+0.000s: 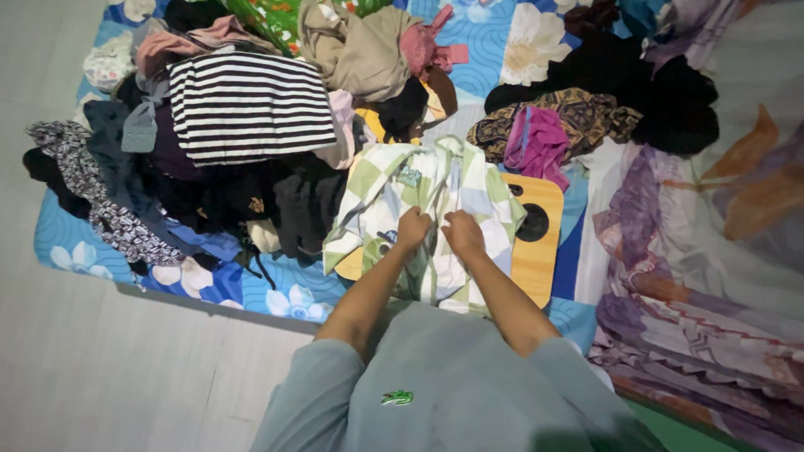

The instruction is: The person folds a white and green checkered clothing item on top of a small tray on a bed, then carries it over to a metal closet shelving unit and places it inside.

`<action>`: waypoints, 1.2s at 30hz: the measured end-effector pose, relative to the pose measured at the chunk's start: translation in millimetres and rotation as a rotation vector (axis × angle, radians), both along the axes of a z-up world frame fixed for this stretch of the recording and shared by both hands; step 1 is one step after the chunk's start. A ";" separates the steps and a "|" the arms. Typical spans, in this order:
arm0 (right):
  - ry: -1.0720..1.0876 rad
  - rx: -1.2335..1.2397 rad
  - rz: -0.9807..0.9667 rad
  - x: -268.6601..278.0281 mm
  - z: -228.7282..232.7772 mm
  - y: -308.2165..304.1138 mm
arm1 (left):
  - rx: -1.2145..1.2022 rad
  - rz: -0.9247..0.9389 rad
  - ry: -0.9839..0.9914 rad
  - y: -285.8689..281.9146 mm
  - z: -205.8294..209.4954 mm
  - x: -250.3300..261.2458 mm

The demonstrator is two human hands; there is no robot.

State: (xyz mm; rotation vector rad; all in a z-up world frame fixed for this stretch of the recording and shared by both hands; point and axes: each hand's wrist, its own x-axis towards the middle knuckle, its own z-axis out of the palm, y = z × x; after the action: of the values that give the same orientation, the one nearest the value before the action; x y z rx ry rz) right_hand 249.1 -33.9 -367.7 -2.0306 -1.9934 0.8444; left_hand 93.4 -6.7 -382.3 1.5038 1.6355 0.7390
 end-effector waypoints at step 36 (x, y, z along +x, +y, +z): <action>0.925 -0.137 -0.489 -13.1 -2.4 -1.6 | -0.340 -0.012 -0.609 2.1 -3.2 -8.8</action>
State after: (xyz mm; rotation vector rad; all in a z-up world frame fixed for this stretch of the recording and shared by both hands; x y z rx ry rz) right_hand 236.0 -35.6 -370.1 -1.5882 -0.9200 1.4455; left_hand 84.6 -4.6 -385.5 0.9238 1.2081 0.7705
